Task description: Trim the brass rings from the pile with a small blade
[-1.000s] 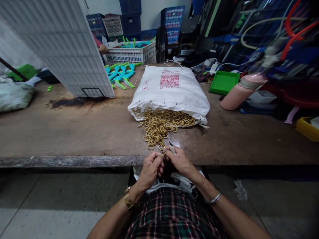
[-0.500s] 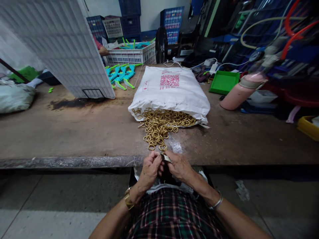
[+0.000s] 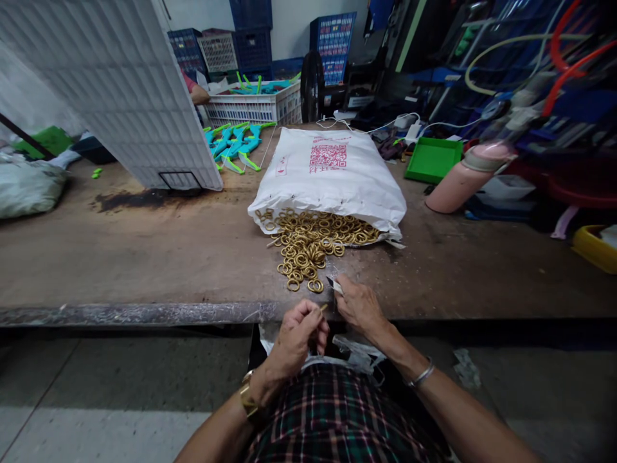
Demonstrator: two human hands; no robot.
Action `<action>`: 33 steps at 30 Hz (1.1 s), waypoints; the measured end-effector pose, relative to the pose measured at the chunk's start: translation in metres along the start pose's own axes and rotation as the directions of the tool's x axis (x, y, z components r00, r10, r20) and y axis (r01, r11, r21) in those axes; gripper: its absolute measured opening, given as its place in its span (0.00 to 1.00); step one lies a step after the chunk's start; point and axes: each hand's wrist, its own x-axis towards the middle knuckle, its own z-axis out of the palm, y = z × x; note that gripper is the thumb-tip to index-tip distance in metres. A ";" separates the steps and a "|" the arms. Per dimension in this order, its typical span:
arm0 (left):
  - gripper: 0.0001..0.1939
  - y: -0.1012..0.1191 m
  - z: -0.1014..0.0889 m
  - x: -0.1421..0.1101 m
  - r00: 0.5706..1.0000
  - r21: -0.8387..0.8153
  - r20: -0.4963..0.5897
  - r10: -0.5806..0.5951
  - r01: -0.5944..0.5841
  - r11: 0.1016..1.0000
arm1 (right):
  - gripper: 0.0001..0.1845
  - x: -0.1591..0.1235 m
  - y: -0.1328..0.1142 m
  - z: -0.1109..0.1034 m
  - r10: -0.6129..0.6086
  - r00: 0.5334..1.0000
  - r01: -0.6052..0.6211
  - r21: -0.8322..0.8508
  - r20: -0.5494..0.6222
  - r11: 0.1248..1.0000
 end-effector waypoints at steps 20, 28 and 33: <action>0.14 0.005 -0.020 0.016 0.971 -0.355 -0.150 -0.187 0.124 0.927 | 0.11 0.015 -0.014 0.005 0.011 1.000 -0.009 0.069 -0.017 0.998; 0.16 0.001 -0.016 0.021 0.979 0.045 -0.201 -0.036 0.046 0.998 | 0.10 -0.007 -0.020 0.003 -0.186 0.981 0.195 0.311 -0.062 0.930; 0.16 0.000 -0.019 0.019 0.973 0.119 -0.230 -0.011 0.039 0.992 | 0.09 -0.006 -0.027 0.001 -0.064 0.997 0.079 0.609 -0.048 0.789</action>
